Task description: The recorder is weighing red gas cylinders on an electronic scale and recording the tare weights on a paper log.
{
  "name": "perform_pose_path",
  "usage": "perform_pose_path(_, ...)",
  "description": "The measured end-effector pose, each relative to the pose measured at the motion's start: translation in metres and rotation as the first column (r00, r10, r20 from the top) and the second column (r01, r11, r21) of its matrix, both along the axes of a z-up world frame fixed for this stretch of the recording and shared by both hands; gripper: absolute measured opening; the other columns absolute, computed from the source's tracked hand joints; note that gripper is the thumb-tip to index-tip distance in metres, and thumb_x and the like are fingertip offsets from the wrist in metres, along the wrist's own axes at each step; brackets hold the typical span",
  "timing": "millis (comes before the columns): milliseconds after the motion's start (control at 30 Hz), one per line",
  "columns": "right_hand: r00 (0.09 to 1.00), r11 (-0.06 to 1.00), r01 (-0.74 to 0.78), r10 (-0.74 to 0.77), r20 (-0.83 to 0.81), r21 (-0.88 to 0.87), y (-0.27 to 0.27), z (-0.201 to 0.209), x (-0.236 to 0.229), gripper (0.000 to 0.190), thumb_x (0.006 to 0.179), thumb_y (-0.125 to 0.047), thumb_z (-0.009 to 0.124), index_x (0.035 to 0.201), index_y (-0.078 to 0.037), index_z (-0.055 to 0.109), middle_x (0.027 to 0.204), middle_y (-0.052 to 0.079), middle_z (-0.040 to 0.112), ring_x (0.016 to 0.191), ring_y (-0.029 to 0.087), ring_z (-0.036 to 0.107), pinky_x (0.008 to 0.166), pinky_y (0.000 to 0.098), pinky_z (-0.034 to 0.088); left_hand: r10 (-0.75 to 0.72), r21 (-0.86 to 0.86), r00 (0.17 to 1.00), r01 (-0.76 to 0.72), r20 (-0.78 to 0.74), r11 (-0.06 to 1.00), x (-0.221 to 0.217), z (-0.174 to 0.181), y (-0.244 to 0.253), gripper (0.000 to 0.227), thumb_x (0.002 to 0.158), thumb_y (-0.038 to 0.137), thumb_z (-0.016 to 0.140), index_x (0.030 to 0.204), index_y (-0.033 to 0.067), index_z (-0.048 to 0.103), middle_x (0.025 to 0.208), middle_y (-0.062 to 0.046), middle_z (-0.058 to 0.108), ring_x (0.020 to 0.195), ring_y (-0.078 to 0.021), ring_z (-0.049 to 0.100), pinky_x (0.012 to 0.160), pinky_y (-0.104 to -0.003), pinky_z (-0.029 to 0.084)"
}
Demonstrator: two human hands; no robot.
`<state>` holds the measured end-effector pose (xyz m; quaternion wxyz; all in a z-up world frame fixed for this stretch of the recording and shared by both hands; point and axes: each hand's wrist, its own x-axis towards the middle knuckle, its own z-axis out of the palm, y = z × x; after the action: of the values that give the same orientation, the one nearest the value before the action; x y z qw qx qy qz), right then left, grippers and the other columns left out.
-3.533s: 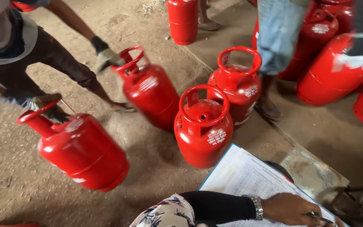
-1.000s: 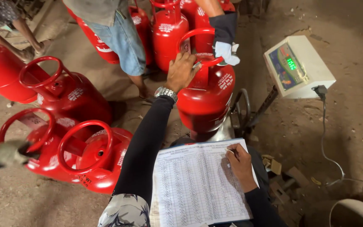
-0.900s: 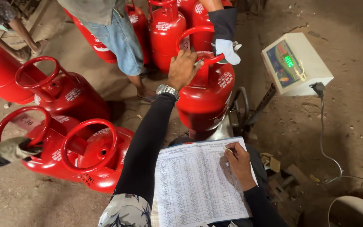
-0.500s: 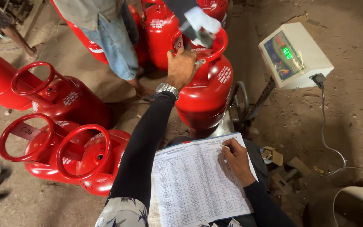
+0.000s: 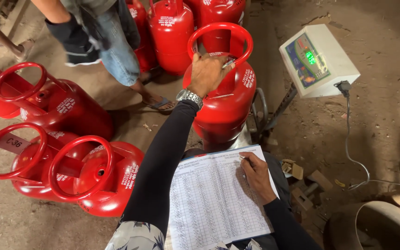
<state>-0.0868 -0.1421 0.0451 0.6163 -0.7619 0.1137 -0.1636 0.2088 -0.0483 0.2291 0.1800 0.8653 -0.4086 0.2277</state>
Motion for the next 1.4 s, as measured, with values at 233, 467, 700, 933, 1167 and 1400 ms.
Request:
perform_pose_path(233,1.0,1.0,-0.007,0.007,0.022,-0.004,0.002,-0.002,-0.001,0.023,0.098,-0.007,0.059,0.114,0.001,0.074,0.065,-0.005,0.055,0.056,0.003,0.045,0.049,0.0231,0.036,-0.071,-0.102,0.988,0.057,-0.134,0.993,0.015,-0.018,0.009,0.049,0.103,0.051,0.047,0.128,0.0158,0.07,0.108,-0.008,0.076,0.107,-0.0274,0.066,0.111,-0.054,0.03)
perform_pose_path(467,1.0,1.0,0.019,-0.019,-0.006,-0.002,-0.001,0.0,-0.002,0.02,0.096,-0.008,0.061,0.111,0.001,0.072,0.068,-0.004,0.058,0.058,0.004,0.049,0.051,0.023,0.04,-0.511,-0.9,0.77,-0.186,-0.383,0.394,-0.095,-0.065,0.047,0.042,0.109,0.038,0.052,0.122,0.0008,0.066,0.114,-0.01,0.065,0.103,-0.0173,0.057,0.087,-0.033,0.044)
perform_pose_path(700,0.999,0.998,0.032,-0.03,-0.033,0.047,-0.005,-0.01,-0.001,0.019,0.097,-0.01,0.064,0.111,0.0,0.07,0.07,-0.002,0.061,0.061,0.005,0.053,0.053,0.0237,0.042,-0.488,-0.562,0.281,-0.356,-0.826,0.747,-0.236,-0.154,0.09,0.037,0.107,0.034,0.047,0.105,0.0054,0.071,0.072,0.0,0.067,0.05,-0.0027,0.049,0.045,-0.021,0.041)
perform_pose_path(933,0.989,0.987,0.132,-0.138,0.06,0.096,-0.003,-0.001,-0.002,0.021,0.099,-0.013,0.062,0.114,0.0,0.069,0.082,0.0,0.068,0.069,0.006,0.059,0.06,0.0236,0.05,-0.475,-0.55,0.277,-0.408,-0.835,0.729,-0.241,-0.162,0.099,0.03,0.102,0.029,0.056,0.099,0.0026,0.071,0.068,0.001,0.062,0.047,-0.0039,0.039,0.043,-0.024,0.031)
perform_pose_path(1167,0.971,0.997,0.08,-0.08,0.227,0.01,-0.032,0.035,0.039,0.023,0.101,-0.013,0.061,0.119,0.0,0.067,0.09,0.003,0.072,0.076,0.01,0.065,0.067,0.0253,0.057,-0.311,-0.429,0.341,-0.36,-0.887,0.829,-0.239,-0.15,0.098,0.035,0.099,0.037,0.057,0.092,0.0075,0.074,0.063,0.002,0.061,0.053,-0.0063,0.045,0.051,-0.027,0.036)
perform_pose_path(1400,0.962,0.921,0.225,-0.158,0.223,-0.32,-0.075,0.057,0.16,0.009,0.099,-0.014,0.069,0.101,-0.005,0.07,0.084,0.008,0.073,0.075,0.015,0.071,0.069,0.0288,0.057,-0.292,-0.432,0.402,-0.318,-0.868,0.844,-0.238,-0.147,0.095,0.033,0.099,0.037,0.059,0.094,0.0075,0.072,0.061,-0.002,0.062,0.057,-0.01,0.055,0.055,-0.03,0.043)
